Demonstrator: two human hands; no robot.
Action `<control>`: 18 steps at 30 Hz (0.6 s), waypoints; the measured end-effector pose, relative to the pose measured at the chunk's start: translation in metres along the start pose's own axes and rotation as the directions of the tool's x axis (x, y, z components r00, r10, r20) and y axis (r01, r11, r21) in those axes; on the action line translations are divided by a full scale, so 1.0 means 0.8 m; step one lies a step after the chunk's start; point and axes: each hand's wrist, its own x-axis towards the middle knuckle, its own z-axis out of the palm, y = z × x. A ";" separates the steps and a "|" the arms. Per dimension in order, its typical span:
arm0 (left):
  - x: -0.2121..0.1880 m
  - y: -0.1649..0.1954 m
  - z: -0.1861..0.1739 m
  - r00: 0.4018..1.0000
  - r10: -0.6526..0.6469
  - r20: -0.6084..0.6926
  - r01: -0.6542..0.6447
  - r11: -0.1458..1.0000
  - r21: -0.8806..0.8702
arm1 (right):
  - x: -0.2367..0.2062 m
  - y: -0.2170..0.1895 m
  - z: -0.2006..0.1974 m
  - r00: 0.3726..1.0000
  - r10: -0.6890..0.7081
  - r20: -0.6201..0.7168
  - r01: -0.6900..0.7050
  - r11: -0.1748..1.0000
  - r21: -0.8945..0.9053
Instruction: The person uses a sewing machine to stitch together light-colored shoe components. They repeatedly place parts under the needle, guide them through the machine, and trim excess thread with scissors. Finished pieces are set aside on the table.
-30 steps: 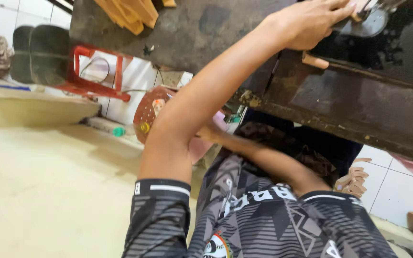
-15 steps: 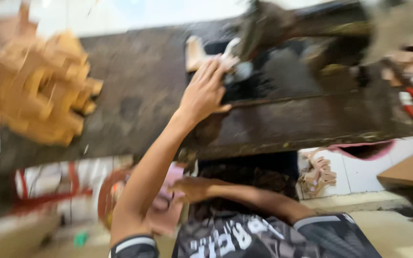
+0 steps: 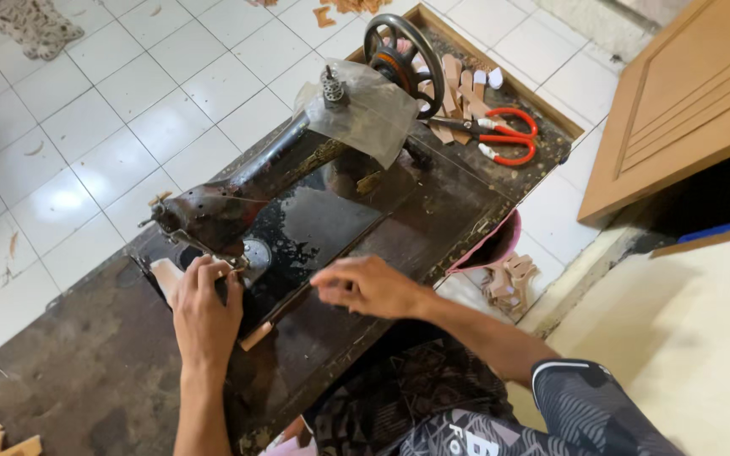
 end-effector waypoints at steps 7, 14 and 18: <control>-0.004 -0.001 0.006 0.999 -0.035 -0.040 0.034 0.999 -0.007 | 0.102 0.013 -0.021 0.913 -0.340 -0.223 0.321 0.940 -0.118; -0.002 -0.020 0.003 0.998 -0.035 -0.061 0.032 0.998 -0.050 | 0.209 -0.038 -0.040 0.925 -0.339 -0.170 0.365 0.919 0.153; 0.000 -0.023 0.002 0.998 0.021 -0.064 -0.019 0.999 0.040 | 0.249 -0.075 -0.031 0.911 -0.409 -0.057 0.249 0.434 0.866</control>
